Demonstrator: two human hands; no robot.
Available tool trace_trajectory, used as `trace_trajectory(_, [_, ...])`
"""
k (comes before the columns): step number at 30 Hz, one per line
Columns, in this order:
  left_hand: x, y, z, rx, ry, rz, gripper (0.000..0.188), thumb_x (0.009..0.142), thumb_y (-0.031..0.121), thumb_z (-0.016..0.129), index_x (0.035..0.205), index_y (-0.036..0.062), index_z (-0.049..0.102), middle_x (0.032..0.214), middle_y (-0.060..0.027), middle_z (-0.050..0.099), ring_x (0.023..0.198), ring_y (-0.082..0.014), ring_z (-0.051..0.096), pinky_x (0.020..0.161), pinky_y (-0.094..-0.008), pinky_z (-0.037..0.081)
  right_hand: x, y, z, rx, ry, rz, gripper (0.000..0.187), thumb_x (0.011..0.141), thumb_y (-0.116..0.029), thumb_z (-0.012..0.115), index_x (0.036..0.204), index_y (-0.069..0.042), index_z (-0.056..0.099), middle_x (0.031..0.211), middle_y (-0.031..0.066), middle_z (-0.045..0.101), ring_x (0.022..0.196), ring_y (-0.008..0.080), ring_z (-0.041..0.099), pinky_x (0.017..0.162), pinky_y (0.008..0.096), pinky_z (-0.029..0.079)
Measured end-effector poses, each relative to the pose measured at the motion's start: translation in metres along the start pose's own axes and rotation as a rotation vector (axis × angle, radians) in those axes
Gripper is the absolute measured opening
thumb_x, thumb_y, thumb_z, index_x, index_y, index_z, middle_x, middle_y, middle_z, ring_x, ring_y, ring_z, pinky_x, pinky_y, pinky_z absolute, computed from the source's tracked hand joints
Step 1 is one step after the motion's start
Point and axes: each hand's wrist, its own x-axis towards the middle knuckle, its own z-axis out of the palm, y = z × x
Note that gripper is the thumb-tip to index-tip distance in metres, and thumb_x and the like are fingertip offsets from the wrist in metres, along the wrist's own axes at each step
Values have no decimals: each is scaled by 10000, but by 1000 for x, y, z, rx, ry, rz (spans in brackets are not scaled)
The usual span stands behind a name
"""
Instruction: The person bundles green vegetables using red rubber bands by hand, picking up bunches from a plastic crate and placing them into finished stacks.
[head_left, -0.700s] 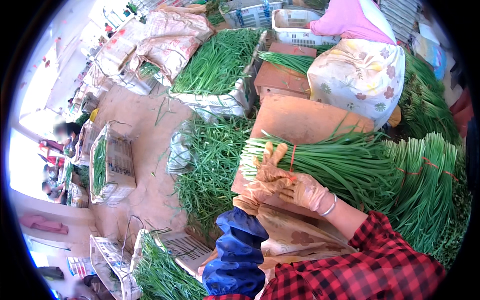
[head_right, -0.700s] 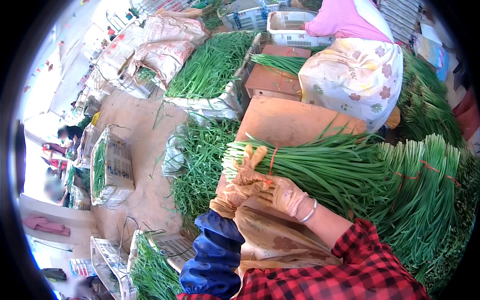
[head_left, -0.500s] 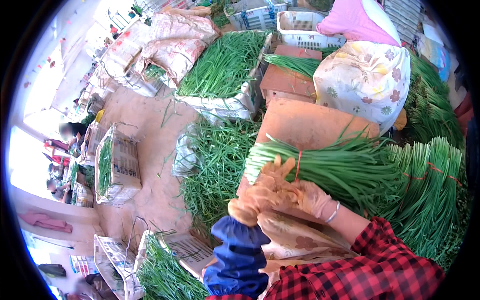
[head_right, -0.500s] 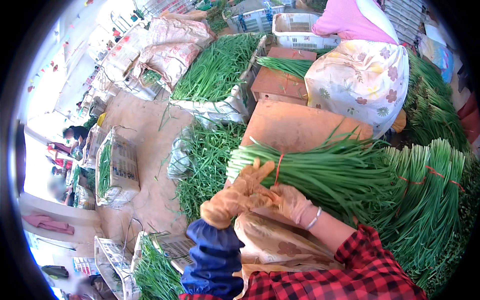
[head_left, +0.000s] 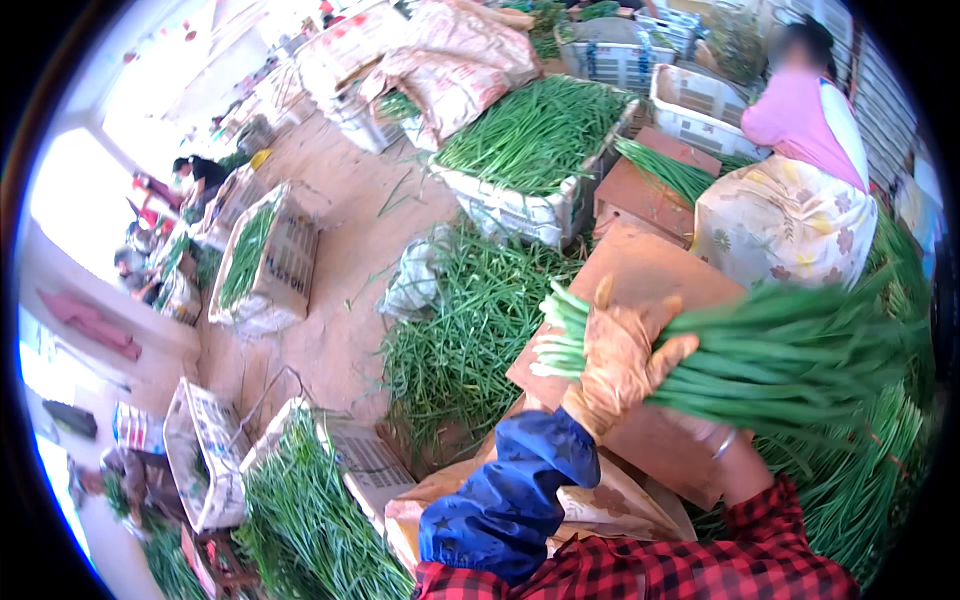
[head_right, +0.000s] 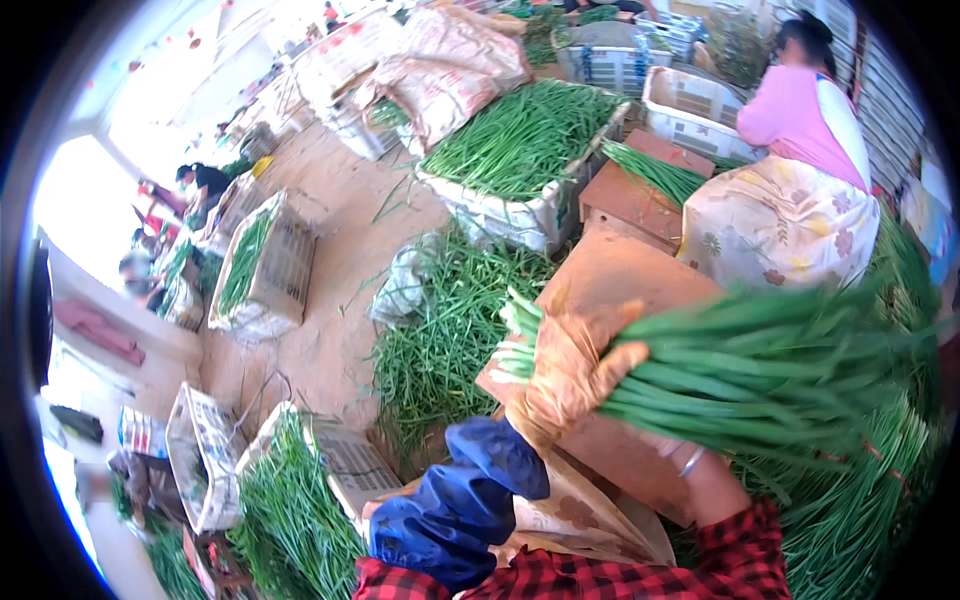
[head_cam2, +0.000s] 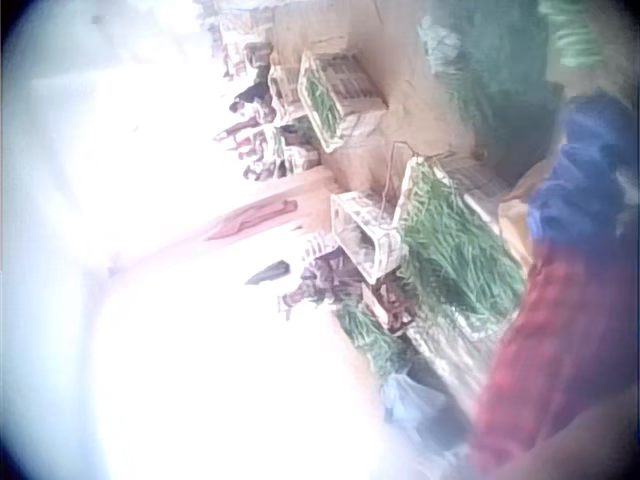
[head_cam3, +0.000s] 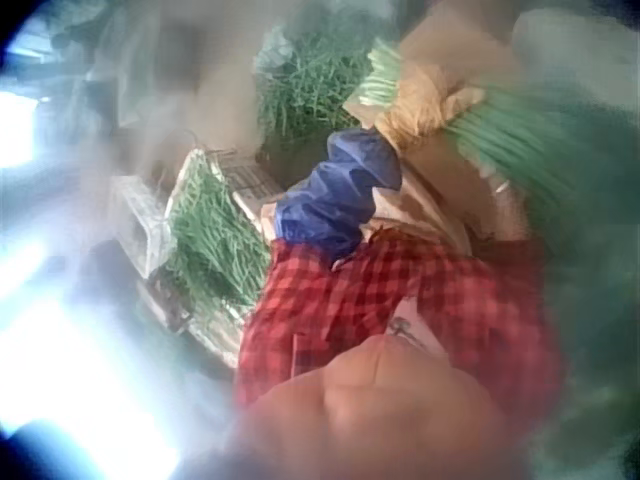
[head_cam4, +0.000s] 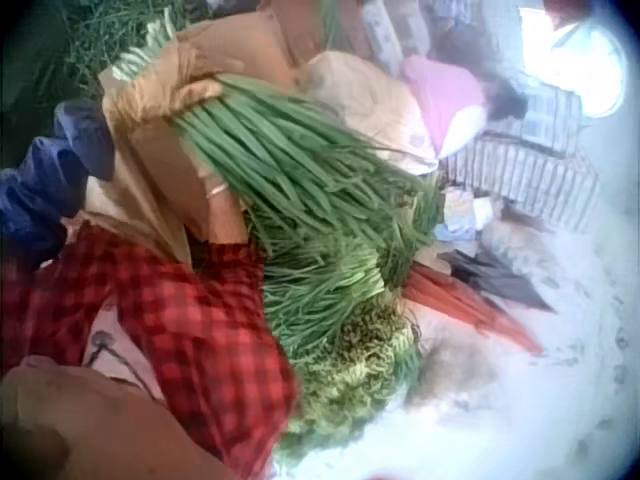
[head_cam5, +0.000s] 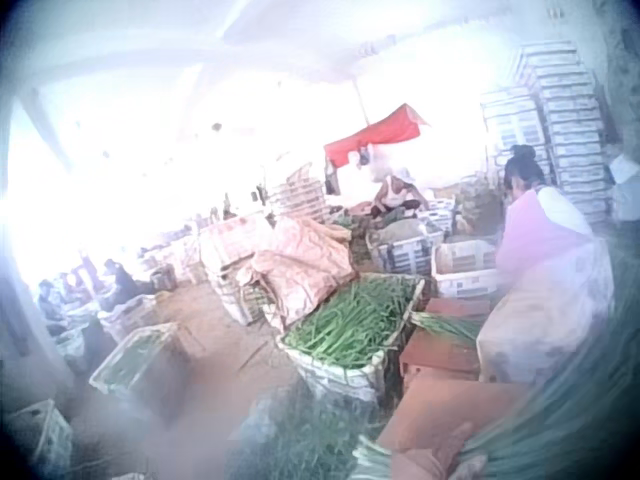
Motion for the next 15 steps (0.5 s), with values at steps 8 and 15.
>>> trace_trajectory(8, [28, -11, -18, -424, 471, 25, 492, 978, 350, 346, 1308, -9, 416, 1293, -195, 480, 1251, -302, 402, 1080, -369, 247, -15, 37, 158, 2324, -123, 807, 143, 783, -238, 615, 744, -102, 636, 650, 47, 589, 538, 235, 548, 525, 349, 469])
trace_trajectory(15, [-6, -40, 32, -701, 247, -373, 598, 924, 439, 382, 1343, 12, 365, 1321, -194, 453, 1258, -310, 393, 1074, -370, 252, 41, 61, 121, 2660, -267, 956, 197, 815, -249, 550, 826, -86, 661, 797, 122, 648, 754, 283, 605, 869, 453, 419])
